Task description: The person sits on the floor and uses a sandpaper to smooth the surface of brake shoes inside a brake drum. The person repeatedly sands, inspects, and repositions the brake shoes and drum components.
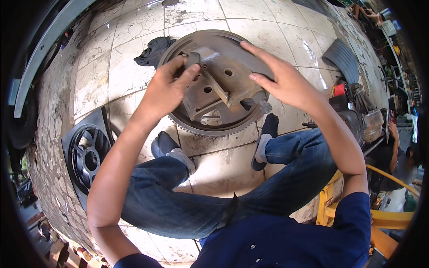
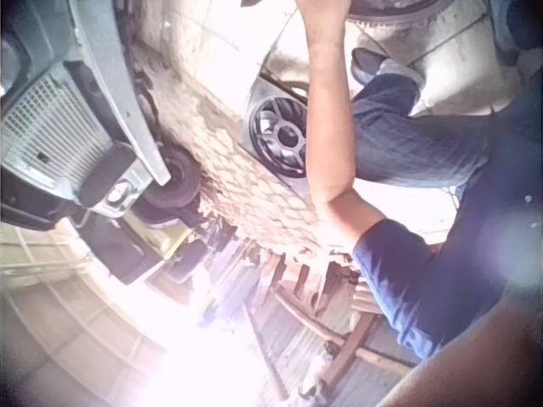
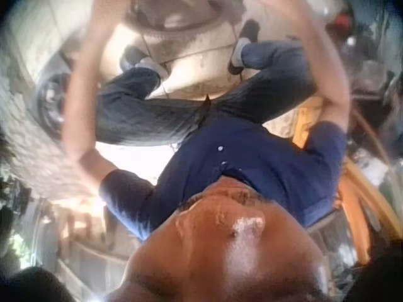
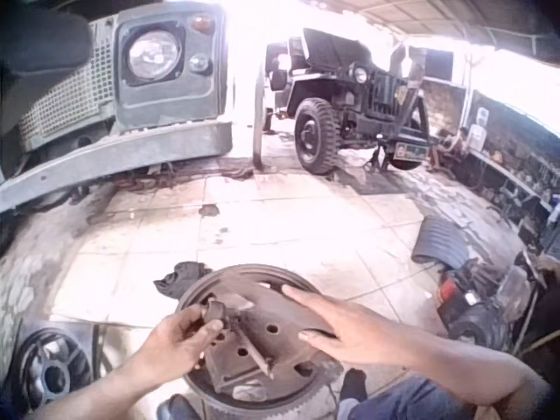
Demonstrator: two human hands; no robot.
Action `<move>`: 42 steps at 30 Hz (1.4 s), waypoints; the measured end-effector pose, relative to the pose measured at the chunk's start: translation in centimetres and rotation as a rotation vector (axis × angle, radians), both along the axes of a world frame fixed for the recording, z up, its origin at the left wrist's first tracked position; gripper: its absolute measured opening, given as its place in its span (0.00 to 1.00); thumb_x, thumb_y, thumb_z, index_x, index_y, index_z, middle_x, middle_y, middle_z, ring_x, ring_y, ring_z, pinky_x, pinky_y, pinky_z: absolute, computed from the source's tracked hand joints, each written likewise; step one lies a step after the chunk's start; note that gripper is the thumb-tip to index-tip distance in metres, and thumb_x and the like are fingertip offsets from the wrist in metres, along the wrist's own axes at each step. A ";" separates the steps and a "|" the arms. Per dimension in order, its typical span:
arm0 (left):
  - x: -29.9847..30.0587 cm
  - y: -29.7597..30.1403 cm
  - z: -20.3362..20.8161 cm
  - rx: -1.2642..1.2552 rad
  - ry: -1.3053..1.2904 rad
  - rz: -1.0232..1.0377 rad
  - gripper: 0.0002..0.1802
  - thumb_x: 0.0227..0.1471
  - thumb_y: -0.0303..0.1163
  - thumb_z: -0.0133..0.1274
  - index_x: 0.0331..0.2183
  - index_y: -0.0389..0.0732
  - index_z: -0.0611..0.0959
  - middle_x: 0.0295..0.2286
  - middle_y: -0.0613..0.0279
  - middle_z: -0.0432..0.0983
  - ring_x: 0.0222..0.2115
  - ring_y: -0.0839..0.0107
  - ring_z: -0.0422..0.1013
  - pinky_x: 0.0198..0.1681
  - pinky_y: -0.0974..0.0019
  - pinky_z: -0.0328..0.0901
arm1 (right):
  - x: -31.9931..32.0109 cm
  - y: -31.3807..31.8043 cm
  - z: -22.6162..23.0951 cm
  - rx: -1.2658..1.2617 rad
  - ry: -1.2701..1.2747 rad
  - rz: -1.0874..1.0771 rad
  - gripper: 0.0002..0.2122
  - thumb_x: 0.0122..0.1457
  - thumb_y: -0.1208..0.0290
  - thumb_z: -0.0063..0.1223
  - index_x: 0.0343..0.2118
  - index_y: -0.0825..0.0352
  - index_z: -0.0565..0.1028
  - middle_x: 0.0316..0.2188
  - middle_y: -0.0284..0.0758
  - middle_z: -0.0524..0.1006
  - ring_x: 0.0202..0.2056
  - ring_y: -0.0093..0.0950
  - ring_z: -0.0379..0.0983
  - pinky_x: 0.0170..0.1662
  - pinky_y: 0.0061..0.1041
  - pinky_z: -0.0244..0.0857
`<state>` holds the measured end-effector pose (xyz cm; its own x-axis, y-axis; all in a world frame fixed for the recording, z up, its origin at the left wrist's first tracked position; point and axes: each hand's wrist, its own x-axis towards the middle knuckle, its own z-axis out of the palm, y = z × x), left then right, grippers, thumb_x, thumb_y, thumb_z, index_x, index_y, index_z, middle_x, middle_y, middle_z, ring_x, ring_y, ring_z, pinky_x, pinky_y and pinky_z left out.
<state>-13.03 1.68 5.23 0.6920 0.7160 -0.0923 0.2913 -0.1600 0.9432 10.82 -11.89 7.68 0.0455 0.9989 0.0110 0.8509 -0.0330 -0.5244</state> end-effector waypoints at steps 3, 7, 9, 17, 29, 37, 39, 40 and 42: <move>0.1 0.0 0.4 0.005 -0.069 0.046 0.16 0.61 0.37 0.52 0.44 0.35 0.80 0.31 0.64 0.78 0.32 0.81 0.70 0.39 0.74 0.65 | -0.2 -0.1 -0.6 -0.018 -0.047 0.119 0.31 0.62 0.64 0.53 0.67 0.45 0.53 0.51 0.44 0.73 0.49 0.40 0.73 0.51 0.40 0.68; 0.0 0.0 -0.1 -0.010 -0.126 0.077 0.15 0.61 0.35 0.52 0.46 0.37 0.80 0.35 0.64 0.78 0.36 0.80 0.70 0.42 0.74 0.64 | -0.5 -0.4 0.5 -0.213 0.124 0.112 0.30 0.63 0.66 0.52 0.67 0.46 0.55 0.50 0.38 0.74 0.48 0.32 0.73 0.53 0.35 0.68; -0.1 0.0 -0.1 -0.032 -0.104 0.077 0.15 0.60 0.34 0.51 0.46 0.37 0.80 0.36 0.63 0.78 0.37 0.79 0.71 0.44 0.73 0.64 | -0.1 -0.2 0.8 -0.269 0.226 0.021 0.28 0.64 0.66 0.51 0.66 0.48 0.57 0.47 0.37 0.75 0.46 0.29 0.73 0.52 0.32 0.68; 0.6 -0.4 0.7 -0.101 -0.003 0.036 0.17 0.61 0.32 0.45 0.48 0.37 0.79 0.44 0.60 0.77 0.49 0.72 0.69 0.54 0.67 0.61 | 7.5 1.6 -4.8 -0.127 0.120 -0.161 0.22 0.66 0.54 0.44 0.59 0.60 0.68 0.47 0.41 0.77 0.47 0.34 0.75 0.51 0.34 0.67; 2.5 0.1 1.6 -0.122 -0.080 -0.030 0.15 0.59 0.31 0.48 0.46 0.37 0.79 0.43 0.63 0.77 0.44 0.73 0.70 0.52 0.69 0.61 | 13.7 -5.2 -33.3 -0.249 -0.094 -0.775 0.26 0.59 0.49 0.49 0.54 0.63 0.70 0.45 0.53 0.75 0.47 0.52 0.72 0.52 0.45 0.65; 0.6 1.0 0.2 0.021 -0.127 0.065 0.14 0.60 0.32 0.50 0.44 0.35 0.79 0.28 0.66 0.73 0.27 0.82 0.66 0.32 0.75 0.64 | 3.3 -11.6 -37.3 -0.499 -0.385 -0.683 0.23 0.49 0.53 0.66 0.48 0.55 0.75 0.50 0.38 0.72 0.61 0.40 0.57 0.60 0.54 0.50; 0.6 1.2 0.0 0.019 -0.174 0.118 0.14 0.60 0.32 0.50 0.44 0.35 0.80 0.26 0.68 0.72 0.27 0.83 0.66 0.32 0.74 0.64 | 3.1 -11.2 -37.4 -0.549 -0.409 -0.668 0.25 0.48 0.56 0.67 0.49 0.56 0.72 0.50 0.36 0.72 0.60 0.38 0.58 0.62 0.56 0.45; 0.7 1.5 0.1 0.039 -0.139 0.121 0.14 0.61 0.34 0.50 0.44 0.36 0.80 0.28 0.67 0.74 0.29 0.82 0.67 0.34 0.74 0.64 | 3.2 -10.9 -37.4 -0.571 -0.432 -0.650 0.30 0.47 0.55 0.67 0.53 0.57 0.69 0.51 0.36 0.72 0.60 0.38 0.59 0.63 0.56 0.45; 0.9 1.5 0.4 0.000 -0.077 0.107 0.16 0.61 0.36 0.50 0.46 0.36 0.79 0.35 0.62 0.77 0.35 0.77 0.68 0.42 0.71 0.64 | 2.9 -10.5 -37.7 -0.586 -0.471 -0.621 0.34 0.47 0.55 0.67 0.57 0.58 0.66 0.52 0.36 0.72 0.60 0.37 0.59 0.63 0.56 0.44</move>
<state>-12.17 3.18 5.58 0.6168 0.7860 -0.0421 0.2333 -0.1315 0.9635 13.68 -22.35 -30.03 0.6840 0.6517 -0.3279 0.7123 -0.6936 0.1073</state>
